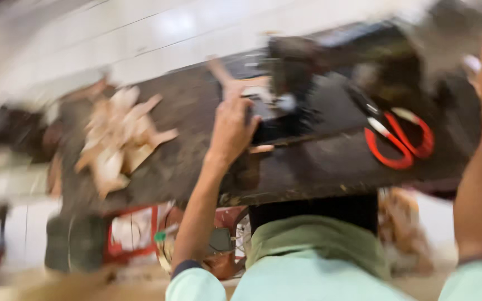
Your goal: The person uses a sewing machine to stitch beige shoe parts, inserting white inserts into the pieces before sewing. They guide the parts under the needle, sew along the edges, and trim excess thread with scissors.
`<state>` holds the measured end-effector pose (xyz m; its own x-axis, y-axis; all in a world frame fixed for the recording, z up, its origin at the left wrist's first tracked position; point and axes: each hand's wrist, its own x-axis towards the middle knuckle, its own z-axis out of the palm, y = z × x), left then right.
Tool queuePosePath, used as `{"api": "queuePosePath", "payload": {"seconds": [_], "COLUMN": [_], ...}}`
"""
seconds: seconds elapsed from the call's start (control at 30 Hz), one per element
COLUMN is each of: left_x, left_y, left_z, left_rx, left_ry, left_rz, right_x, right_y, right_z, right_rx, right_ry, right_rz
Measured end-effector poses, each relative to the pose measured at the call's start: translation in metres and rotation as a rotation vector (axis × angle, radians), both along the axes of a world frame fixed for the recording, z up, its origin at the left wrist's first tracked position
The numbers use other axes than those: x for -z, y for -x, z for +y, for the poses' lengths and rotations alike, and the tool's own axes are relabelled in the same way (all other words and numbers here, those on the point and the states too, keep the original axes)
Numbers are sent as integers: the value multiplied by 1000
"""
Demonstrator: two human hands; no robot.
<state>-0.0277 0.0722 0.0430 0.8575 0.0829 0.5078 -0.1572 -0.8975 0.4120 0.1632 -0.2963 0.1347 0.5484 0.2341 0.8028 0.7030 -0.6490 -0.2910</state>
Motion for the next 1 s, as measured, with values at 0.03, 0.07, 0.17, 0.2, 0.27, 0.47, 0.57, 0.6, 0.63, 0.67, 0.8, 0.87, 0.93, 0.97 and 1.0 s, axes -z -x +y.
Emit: {"api": "queuePosePath", "payload": {"seconds": [0.03,0.07,0.17,0.2,0.27,0.47,0.57,0.6,0.63,0.67,0.8,0.87,0.93,0.97,1.0], "left_x": [-1,-2,-5,-6,-9,-18,-12,-10,-10,-11,-17,-19,-17,-15,-13], "left_y": [13,28,64,78,109,199,221,227,230,234,242,241,240,240,241], "left_z": [5,12,43,59,91,191,210,213,216,218,228,232,230,229,227], "left_rx": [-55,-132,-318,-403,-576,-1072,-1120,-1124,-1125,-1057,-966,-1004,-1045,-1053,-1058], "left_ry": [-52,-45,-55,-62,-24,-11,211,201,192,208,381,445,442,458,473], "left_rz": [-31,-54,-89,-83,-81,-98,20,-23,-67,-146,-243,-179,-101,-154,-206], "right_x": [1,5,23,31,49,85,90,90,90,90,91,91,91,90,90], "right_y": [22,47,107,119,135,143,141,140,139,139,139,139,140,140,140], "right_z": [11,21,50,61,83,112,109,108,107,106,105,105,104,104,103], "right_rx": [-90,-173,-387,-435,-487,-507,-581,-572,-561,-547,-607,-601,-604,-604,-607], "right_ry": [-13,-12,90,113,100,192,122,120,118,121,95,108,99,91,90], "right_rz": [-16,-24,137,250,571,826,820,837,855,877,832,821,833,837,838]}}
